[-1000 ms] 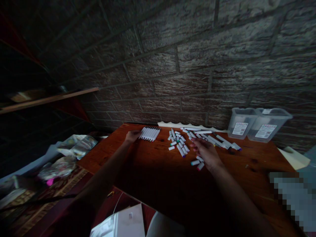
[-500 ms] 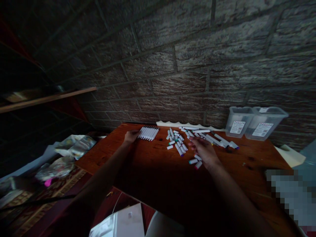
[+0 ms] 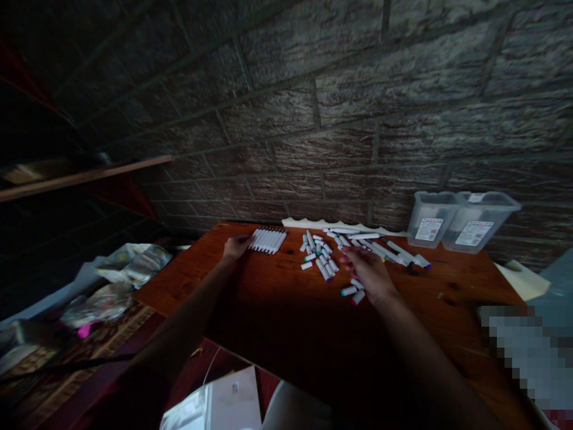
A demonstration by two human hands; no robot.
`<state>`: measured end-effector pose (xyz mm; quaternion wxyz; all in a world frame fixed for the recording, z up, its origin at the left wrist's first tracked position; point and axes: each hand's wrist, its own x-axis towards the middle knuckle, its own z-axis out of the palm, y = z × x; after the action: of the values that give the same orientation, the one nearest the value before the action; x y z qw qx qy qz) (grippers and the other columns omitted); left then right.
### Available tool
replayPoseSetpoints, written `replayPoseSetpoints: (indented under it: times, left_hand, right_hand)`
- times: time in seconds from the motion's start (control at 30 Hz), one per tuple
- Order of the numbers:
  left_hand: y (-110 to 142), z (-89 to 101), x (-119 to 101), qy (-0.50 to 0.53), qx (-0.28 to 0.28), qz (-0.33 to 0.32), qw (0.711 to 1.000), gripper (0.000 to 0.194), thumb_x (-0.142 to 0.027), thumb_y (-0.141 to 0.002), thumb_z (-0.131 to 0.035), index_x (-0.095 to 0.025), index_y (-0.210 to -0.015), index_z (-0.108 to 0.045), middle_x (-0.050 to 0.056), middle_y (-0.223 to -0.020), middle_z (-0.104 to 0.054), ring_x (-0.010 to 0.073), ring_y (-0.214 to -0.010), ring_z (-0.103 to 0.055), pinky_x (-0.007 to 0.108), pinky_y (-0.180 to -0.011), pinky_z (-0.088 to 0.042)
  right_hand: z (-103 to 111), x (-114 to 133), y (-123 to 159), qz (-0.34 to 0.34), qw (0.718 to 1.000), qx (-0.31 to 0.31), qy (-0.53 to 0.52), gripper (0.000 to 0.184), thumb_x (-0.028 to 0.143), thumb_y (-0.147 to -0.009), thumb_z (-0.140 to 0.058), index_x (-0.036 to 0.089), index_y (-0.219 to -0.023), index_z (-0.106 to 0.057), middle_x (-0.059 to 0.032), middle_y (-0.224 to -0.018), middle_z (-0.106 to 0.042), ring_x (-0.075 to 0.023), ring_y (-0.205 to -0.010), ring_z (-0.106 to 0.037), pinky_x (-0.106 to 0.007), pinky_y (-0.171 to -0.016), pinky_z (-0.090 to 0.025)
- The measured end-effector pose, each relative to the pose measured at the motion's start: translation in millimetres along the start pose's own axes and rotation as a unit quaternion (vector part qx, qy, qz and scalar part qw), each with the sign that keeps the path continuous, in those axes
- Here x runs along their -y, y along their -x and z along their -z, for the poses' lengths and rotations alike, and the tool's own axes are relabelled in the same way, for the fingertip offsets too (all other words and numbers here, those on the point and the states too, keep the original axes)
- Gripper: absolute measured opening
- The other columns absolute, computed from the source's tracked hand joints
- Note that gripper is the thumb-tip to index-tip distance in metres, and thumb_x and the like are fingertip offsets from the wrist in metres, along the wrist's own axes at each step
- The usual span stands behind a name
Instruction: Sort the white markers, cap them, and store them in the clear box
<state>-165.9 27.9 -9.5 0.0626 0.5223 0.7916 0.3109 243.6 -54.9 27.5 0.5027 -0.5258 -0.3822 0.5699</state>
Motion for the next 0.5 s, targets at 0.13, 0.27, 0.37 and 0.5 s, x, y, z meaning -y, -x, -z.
replayPoseSetpoints:
  times: [0.13,0.27,0.37,0.5]
  left_hand:
    - [1.0,0.4,-1.6,0.001,-0.003,0.001,1.000,0.029,-0.039,-0.081,-0.068,-0.021,-0.103,-0.075,0.005,-0.104,-0.075,0.0224,-0.100,-0.069,0.025,-0.087,-0.052]
    - [2.1,-1.3,-1.4,-0.001,-0.009,-0.004,1.000,0.030,-0.040,-0.083,-0.065,-0.020,-0.104,-0.075,0.005,-0.104,-0.075,0.0220,-0.101,-0.069,0.025,-0.086,-0.053]
    - [2.4,-3.3,0.8,-0.005,-0.012,-0.012,1.000,0.031,-0.041,-0.085,-0.063,-0.020,-0.105,-0.074,0.005,-0.104,-0.075,0.0211,-0.101,-0.069,0.024,-0.086,-0.052]
    - [4.3,-2.9,1.6,-0.022,-0.012,-0.022,0.999,0.032,-0.041,-0.087,-0.059,-0.020,-0.107,-0.073,0.006,-0.106,-0.075,0.0206,-0.101,-0.069,0.024,-0.087,-0.052]
  right_hand:
    - [1.1,-2.2,-2.3,0.004,1.000,0.006,0.001,0.032,0.043,-0.064,-0.077,0.020,-0.086,-0.072,-0.0030,-0.081,-0.071,-0.0095,-0.063,-0.053,-0.019,-0.052,-0.039]
    - [1.5,-3.9,-3.4,0.008,1.000,0.007,0.006,0.033,0.043,-0.065,-0.076,0.020,-0.088,-0.072,-0.0038,-0.082,-0.071,-0.0099,-0.063,-0.054,-0.019,-0.053,-0.039]
    - [0.8,-2.8,-2.5,0.010,1.000,0.000,0.009,0.032,0.043,-0.065,-0.076,0.020,-0.088,-0.072,-0.0037,-0.081,-0.071,-0.0102,-0.062,-0.054,-0.020,-0.053,-0.040]
    - [0.2,-1.6,-1.6,0.013,1.000,-0.002,0.018,0.032,0.043,-0.064,-0.075,0.020,-0.086,-0.072,-0.0041,-0.081,-0.072,-0.0111,-0.062,-0.055,-0.021,-0.053,-0.040]
